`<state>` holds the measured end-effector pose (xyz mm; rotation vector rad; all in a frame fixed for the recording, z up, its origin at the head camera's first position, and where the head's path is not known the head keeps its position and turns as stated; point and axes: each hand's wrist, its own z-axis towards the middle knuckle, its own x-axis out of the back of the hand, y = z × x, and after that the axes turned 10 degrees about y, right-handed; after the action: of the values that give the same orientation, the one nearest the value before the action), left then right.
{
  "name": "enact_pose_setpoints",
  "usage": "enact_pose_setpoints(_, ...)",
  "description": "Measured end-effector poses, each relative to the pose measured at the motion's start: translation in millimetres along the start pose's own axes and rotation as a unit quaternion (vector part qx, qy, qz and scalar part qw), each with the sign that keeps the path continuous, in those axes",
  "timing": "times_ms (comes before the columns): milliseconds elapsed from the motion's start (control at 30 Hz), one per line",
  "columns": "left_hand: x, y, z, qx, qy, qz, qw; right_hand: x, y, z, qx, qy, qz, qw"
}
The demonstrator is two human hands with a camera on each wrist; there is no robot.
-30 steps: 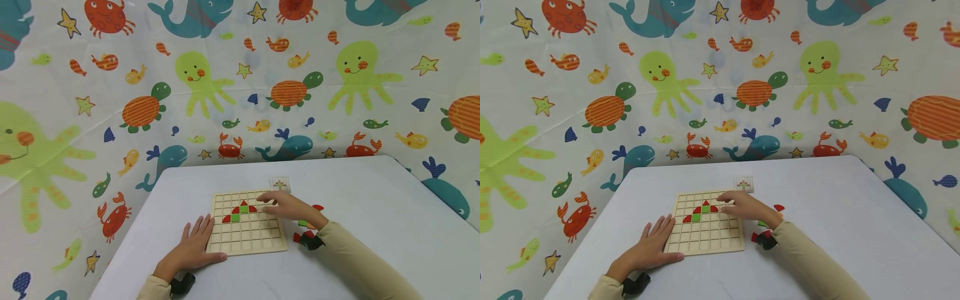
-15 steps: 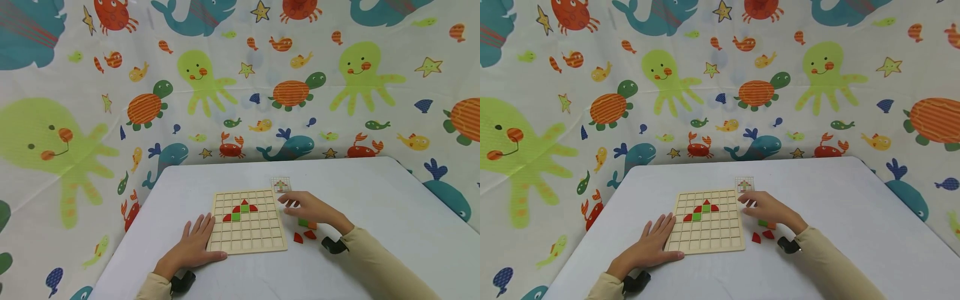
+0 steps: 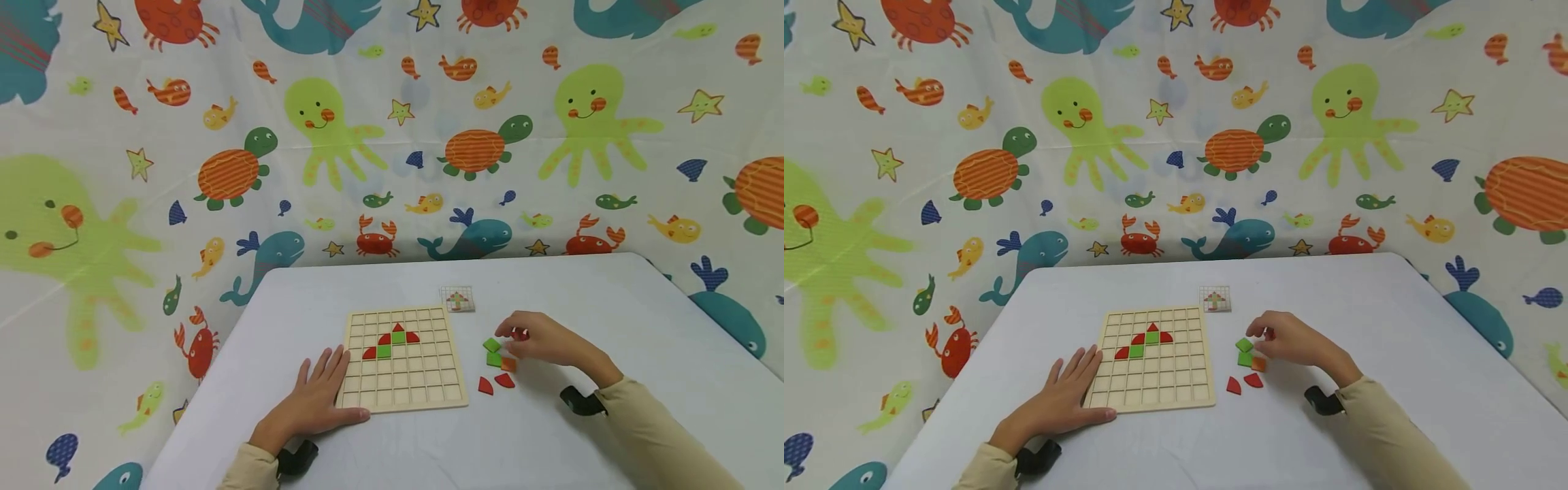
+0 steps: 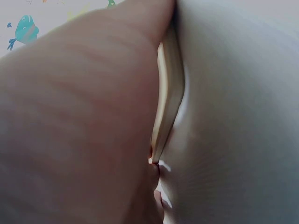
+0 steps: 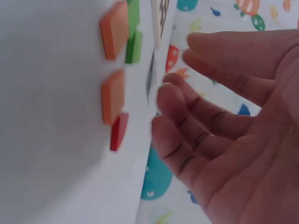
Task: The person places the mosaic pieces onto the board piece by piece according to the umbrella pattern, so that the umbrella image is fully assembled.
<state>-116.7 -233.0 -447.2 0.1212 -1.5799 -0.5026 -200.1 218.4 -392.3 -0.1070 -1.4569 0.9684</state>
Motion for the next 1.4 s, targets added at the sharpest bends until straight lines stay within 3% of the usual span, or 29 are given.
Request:
enact_pose_setpoints(333, 1.1, 2.4, -0.1, 0.001, -0.003, -0.004, 1.0000, 10.1, 14.5, -6.7, -0.054, -0.065, -0.039, 0.9956)
enact_pose_setpoints(500, 1.0, 4.3, 0.4, 0.004, -0.004, -0.005, 1.0000, 5.2, 18.9, -5.3, -0.070, -0.059, -0.041, 0.9950)
enact_pose_setpoints(1400, 3.1, 5.6, 4.2, 0.004, -0.003, -0.005, 1.0000, -1.3, 16.4, -0.4, -0.050, -0.026, -0.058, 0.9968)
